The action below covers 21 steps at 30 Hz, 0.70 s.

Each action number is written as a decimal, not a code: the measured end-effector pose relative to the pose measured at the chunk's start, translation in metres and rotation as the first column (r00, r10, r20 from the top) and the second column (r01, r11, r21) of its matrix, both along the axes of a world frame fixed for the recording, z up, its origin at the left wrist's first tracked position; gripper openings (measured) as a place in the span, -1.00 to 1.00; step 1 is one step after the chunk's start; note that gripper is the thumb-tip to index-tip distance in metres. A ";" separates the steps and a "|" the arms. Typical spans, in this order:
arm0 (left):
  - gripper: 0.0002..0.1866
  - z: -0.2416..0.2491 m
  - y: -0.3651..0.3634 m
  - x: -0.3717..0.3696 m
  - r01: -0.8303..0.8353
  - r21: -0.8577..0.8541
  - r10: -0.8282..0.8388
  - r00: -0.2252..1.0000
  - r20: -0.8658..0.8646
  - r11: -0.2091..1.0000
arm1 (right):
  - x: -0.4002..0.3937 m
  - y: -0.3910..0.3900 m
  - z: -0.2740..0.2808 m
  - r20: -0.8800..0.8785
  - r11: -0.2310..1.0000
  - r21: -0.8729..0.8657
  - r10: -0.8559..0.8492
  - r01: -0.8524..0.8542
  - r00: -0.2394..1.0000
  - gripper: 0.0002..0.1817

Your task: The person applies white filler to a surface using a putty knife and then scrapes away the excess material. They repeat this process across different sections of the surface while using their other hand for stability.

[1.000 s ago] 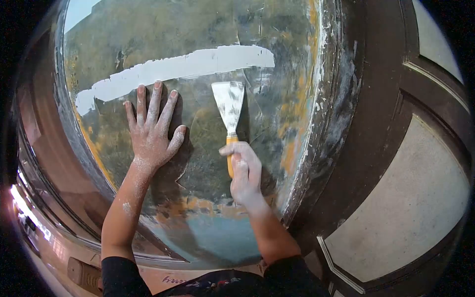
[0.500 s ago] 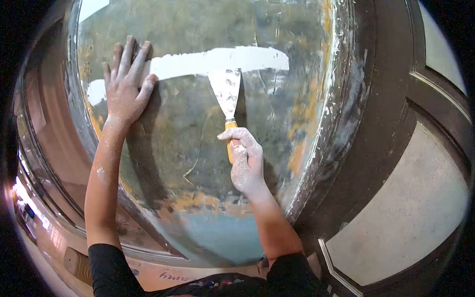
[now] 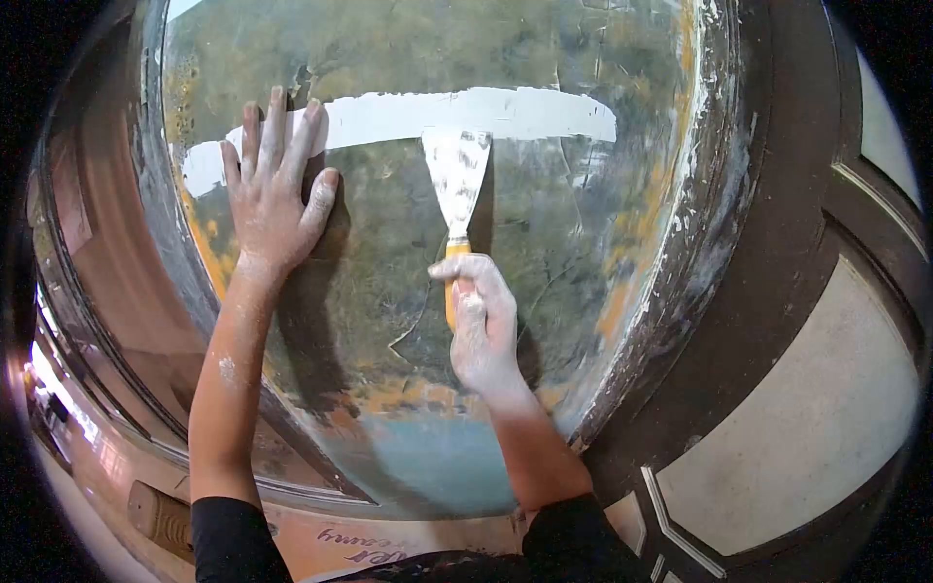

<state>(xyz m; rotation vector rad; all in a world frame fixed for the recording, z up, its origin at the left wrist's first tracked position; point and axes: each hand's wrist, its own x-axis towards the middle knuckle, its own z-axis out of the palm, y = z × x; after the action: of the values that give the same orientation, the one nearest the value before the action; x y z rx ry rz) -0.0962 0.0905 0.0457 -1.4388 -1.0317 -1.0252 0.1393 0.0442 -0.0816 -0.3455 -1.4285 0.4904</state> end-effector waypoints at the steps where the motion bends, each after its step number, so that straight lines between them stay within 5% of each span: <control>1: -0.26 -0.005 0.000 -0.002 0.006 -0.009 -0.006 1.000 -0.003 1.000 | -0.002 -0.004 -0.007 0.033 0.999 -0.015 -0.035 0.035 0.999 -0.68; 7: -0.30 -0.046 -0.013 -0.004 0.002 -0.133 0.002 0.999 0.032 0.991 | -0.026 -0.011 -0.098 0.075 0.981 0.055 -0.192 0.188 0.979 -0.63; 10: -0.28 -0.070 -0.014 -0.004 0.026 -0.183 -0.018 0.999 0.048 0.983 | -0.015 -0.011 -0.056 0.074 0.943 0.180 -0.295 0.278 0.953 -0.66; 14: -0.25 -0.108 -0.013 -0.011 0.030 -0.229 -0.027 1.000 0.016 0.973 | -0.016 -0.019 -0.047 0.037 0.993 -0.090 -0.080 0.083 0.996 -0.81; 16: -0.25 -0.120 -0.010 -0.015 0.059 -0.200 -0.061 0.998 -0.008 0.978 | -0.026 -0.027 -0.061 0.105 0.984 -0.014 -0.175 0.177 0.979 -0.82; 17: -0.25 -0.122 -0.012 -0.017 0.080 -0.236 -0.083 0.997 -0.002 0.968 | -0.024 -0.017 -0.089 0.076 0.996 -0.080 -0.027 0.033 0.997 -0.80; 20: -0.25 -0.119 -0.012 -0.018 0.100 -0.236 -0.107 0.994 -0.018 0.966 | -0.028 -0.023 -0.082 0.097 0.992 -0.124 0.013 -0.001 0.995 -0.79; 21: -0.23 -0.114 -0.011 -0.019 0.143 -0.226 -0.151 0.988 -0.017 0.964 | -0.027 -0.028 -0.056 0.194 0.989 0.004 -0.148 0.150 0.970 -0.79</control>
<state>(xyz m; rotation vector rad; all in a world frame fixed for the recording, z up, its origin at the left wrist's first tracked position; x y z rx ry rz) -0.1154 0.0791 -0.0682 -1.7330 -1.0540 -1.0101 0.1119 0.0159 -0.1372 -0.5173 -1.5749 0.3490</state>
